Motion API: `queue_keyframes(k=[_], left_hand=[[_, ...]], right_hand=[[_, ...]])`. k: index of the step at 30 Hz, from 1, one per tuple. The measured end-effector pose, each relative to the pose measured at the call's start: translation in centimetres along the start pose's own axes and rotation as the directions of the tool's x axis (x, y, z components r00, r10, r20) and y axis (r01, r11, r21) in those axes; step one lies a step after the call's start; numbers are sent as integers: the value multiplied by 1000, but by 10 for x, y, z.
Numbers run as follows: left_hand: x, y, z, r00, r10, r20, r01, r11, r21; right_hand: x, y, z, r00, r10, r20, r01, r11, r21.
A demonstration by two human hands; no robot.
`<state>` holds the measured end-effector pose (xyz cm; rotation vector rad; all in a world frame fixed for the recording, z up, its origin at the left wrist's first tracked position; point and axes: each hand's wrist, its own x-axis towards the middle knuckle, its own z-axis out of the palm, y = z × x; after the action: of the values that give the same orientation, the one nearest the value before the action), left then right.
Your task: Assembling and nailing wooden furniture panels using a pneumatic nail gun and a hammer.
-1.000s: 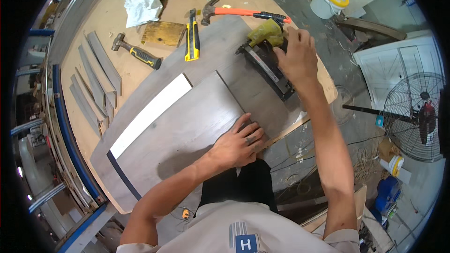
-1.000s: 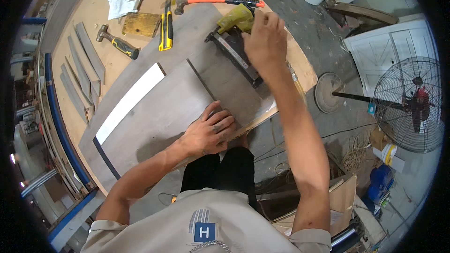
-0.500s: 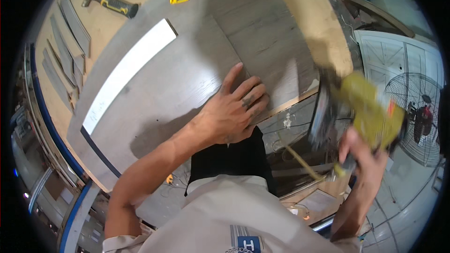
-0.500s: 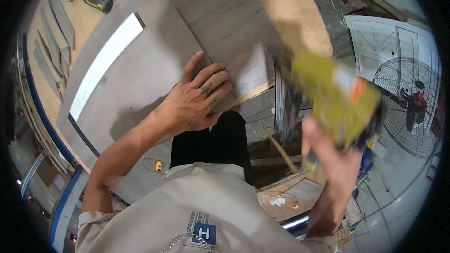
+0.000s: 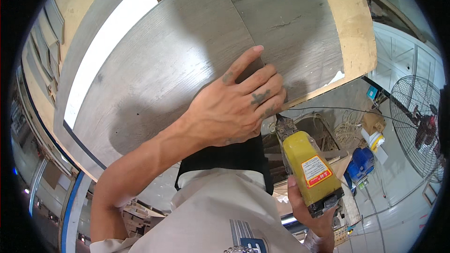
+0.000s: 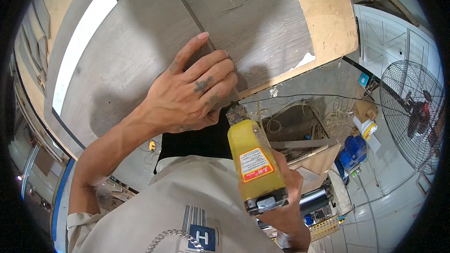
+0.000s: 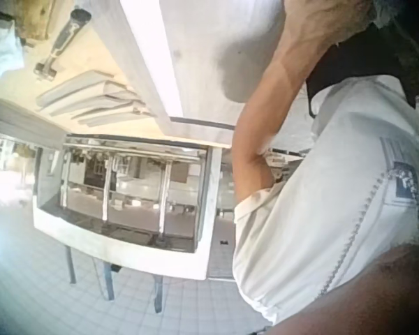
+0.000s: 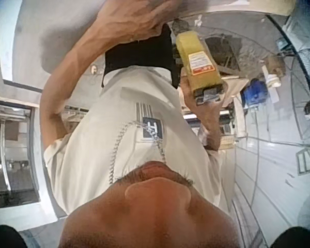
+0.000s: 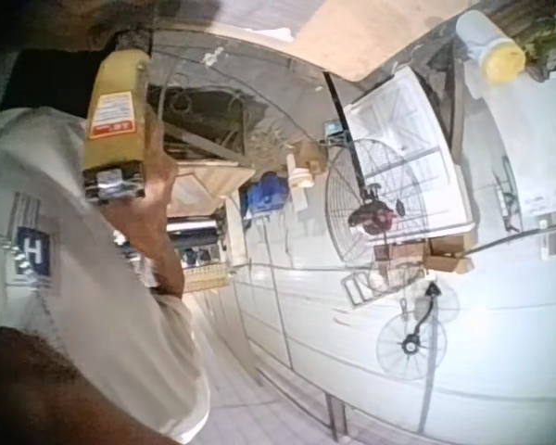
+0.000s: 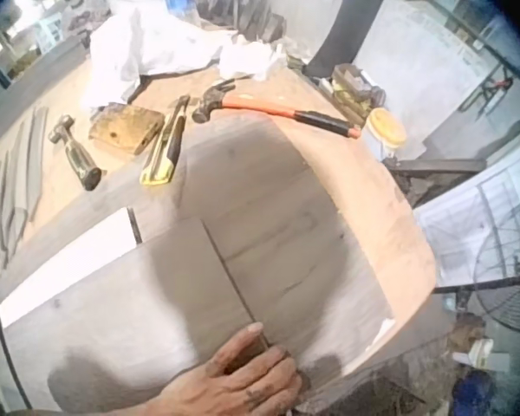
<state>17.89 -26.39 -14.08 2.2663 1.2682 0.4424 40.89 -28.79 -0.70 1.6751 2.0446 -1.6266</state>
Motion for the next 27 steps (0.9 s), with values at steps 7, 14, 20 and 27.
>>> queue_keyframes(k=[7, 14, 20, 27], left_hand=[[0, 0, 0, 1000, 0, 11, 0, 1000, -23], [0, -1, 0, 1000, 4, -3, -4, 1000, -22], [0, 0, -2, 1000, 3, 7, -3, 999, -43], [1, 2, -4, 1000, 9, 1, -9, 998, -59]], right_hand=[[6, -9, 4, 996, 91, 24, -92, 996, 13], [6, -15, 8, 999, 27, 17, -27, 999, -26], [5, -30, 9, 955, 296, -19, -295, 954, 46], [3, -20, 5, 973, 225, 47, -227, 972, 53]])
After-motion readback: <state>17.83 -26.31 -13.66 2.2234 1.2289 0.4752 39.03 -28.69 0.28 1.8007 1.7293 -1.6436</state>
